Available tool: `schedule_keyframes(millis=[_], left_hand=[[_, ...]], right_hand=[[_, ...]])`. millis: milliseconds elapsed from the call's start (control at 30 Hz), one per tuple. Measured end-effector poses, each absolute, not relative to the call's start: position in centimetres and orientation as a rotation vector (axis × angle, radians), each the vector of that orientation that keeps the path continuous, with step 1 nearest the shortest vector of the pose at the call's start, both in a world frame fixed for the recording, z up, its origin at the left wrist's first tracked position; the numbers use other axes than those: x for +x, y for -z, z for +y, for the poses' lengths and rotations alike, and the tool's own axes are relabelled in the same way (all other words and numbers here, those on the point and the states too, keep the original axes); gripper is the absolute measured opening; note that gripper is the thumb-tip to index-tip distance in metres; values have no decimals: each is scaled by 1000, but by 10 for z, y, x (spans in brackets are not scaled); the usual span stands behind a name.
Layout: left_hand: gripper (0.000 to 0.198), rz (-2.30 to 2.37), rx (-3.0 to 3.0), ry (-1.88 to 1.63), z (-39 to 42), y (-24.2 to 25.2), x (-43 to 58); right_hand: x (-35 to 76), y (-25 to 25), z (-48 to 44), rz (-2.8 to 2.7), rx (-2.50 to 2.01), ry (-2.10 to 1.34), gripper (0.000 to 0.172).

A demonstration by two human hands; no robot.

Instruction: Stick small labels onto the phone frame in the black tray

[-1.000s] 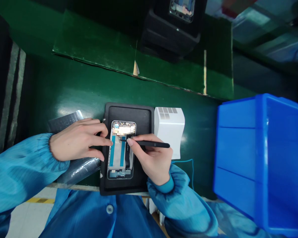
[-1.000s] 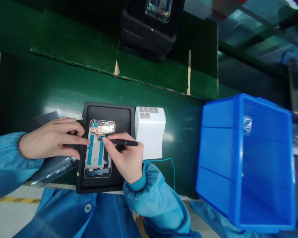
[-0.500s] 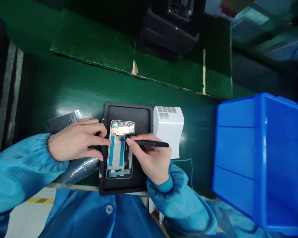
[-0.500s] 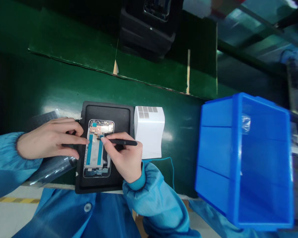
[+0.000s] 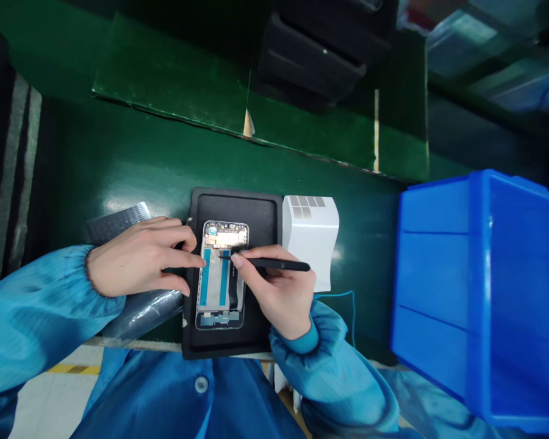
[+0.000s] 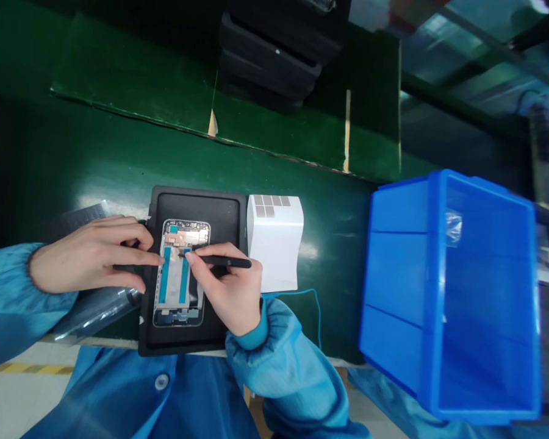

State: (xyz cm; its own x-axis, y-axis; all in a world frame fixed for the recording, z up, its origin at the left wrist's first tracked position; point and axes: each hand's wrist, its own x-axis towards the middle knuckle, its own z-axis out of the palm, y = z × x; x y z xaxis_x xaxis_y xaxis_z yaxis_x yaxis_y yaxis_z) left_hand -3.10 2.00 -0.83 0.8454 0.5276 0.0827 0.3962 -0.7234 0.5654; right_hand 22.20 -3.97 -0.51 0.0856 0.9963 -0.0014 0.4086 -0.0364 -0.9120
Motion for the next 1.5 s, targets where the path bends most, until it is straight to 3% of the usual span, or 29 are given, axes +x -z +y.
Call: schedule_keyframes(millis=[333,567,1033,1267,1500], left_hand=[[32,662,2486,-337,20,7,-31],[42,721,2532,-388,16,5,-26],[53,780,2821,-149,11,-7,-17],[46,768,2827,-137,10,-10,-14],[55,808,2866,8,8,-17,-9]], right_hand=[[222,5,-39,-1437,-1556,-933,7],[221,4,-39,-1426,-1533,-942,9],[220,3,-39,-1441,-1530,-943,8],[223,1,-40,-1438,-1546,-898,8],[222,-1,-37,-1318,-1522,-904,7]])
